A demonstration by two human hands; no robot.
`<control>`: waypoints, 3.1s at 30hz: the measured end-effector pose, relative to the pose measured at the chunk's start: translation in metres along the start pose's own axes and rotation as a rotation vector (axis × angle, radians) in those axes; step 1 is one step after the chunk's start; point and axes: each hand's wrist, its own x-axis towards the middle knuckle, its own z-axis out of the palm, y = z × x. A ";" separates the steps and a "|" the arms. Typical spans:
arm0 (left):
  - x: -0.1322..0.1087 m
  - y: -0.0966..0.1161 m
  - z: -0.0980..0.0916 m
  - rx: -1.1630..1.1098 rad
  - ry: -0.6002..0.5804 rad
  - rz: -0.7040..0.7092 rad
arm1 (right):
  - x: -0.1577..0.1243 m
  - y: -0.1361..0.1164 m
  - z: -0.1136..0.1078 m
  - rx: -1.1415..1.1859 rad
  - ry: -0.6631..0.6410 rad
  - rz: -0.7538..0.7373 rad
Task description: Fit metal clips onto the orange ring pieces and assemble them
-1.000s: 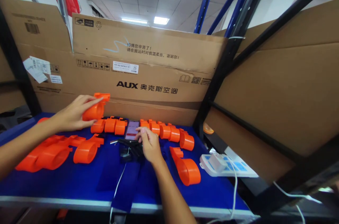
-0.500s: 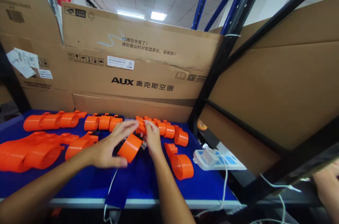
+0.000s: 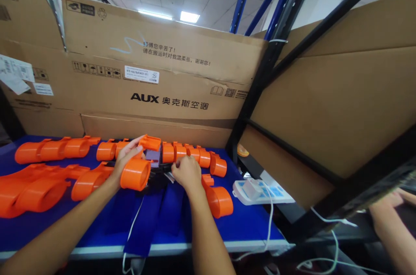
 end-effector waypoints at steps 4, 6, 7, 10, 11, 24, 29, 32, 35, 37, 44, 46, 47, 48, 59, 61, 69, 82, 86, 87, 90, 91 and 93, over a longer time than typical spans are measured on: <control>-0.004 0.002 -0.002 0.008 0.023 0.043 | -0.004 0.001 0.003 -0.171 -0.120 -0.017; -0.004 0.000 -0.002 0.012 0.037 0.062 | -0.004 0.001 0.006 -0.184 -0.139 -0.039; -0.004 -0.001 -0.001 0.017 0.046 0.068 | -0.004 0.001 0.007 -0.182 -0.142 -0.051; -0.003 -0.005 -0.001 0.034 0.071 0.078 | -0.004 -0.001 0.009 -0.176 -0.136 -0.077; -0.003 -0.006 -0.001 0.039 0.075 0.081 | -0.004 -0.001 0.010 -0.185 -0.137 -0.083; -0.003 -0.011 -0.005 0.070 0.098 0.098 | 0.000 -0.001 -0.001 -0.027 -0.051 -0.149; -0.005 -0.012 -0.002 0.086 0.089 0.103 | 0.005 -0.008 0.003 0.712 0.071 -0.076; -0.006 -0.013 -0.001 0.110 0.087 0.106 | 0.004 -0.017 0.005 1.060 -0.012 -0.042; -0.006 -0.013 -0.001 0.131 0.077 0.109 | 0.002 -0.024 0.003 1.176 -0.013 -0.038; -0.006 -0.013 0.000 0.135 0.072 0.107 | 0.000 -0.027 0.000 1.214 0.012 -0.040; -0.012 -0.013 0.006 0.143 0.056 0.119 | -0.001 -0.030 -0.001 1.247 0.115 0.003; -0.014 -0.013 0.008 0.154 0.044 0.125 | -0.001 -0.030 -0.001 1.247 0.111 -0.010; -0.014 -0.013 0.008 0.155 0.040 0.125 | -0.002 -0.030 -0.001 1.245 0.104 -0.020; -0.015 -0.013 0.009 0.153 0.037 0.122 | -0.002 -0.030 -0.001 1.242 0.096 -0.030; -0.019 -0.011 0.013 0.138 0.046 0.136 | -0.003 -0.029 -0.002 1.210 0.127 -0.069; -0.019 -0.011 0.014 0.143 0.050 0.152 | -0.003 -0.029 -0.002 1.220 0.141 -0.077; -0.018 -0.012 0.013 0.162 0.054 0.178 | -0.003 -0.029 0.003 1.228 0.129 -0.066; -0.016 -0.014 0.009 0.182 0.066 0.121 | -0.002 -0.026 0.001 1.156 0.115 -0.086; -0.016 -0.014 0.008 0.160 0.054 0.082 | 0.000 -0.023 0.004 1.150 0.113 -0.071; -0.017 -0.013 0.008 0.151 0.050 0.076 | 0.001 -0.023 0.005 1.147 0.115 -0.065; -0.018 -0.011 0.008 0.144 0.031 0.061 | 0.001 -0.021 0.007 1.137 0.125 -0.055; -0.019 -0.010 0.008 0.150 0.023 0.059 | 0.002 -0.021 0.007 1.135 0.126 -0.054; -0.019 -0.010 0.007 0.154 0.009 0.061 | 0.002 -0.021 0.008 1.135 0.116 -0.049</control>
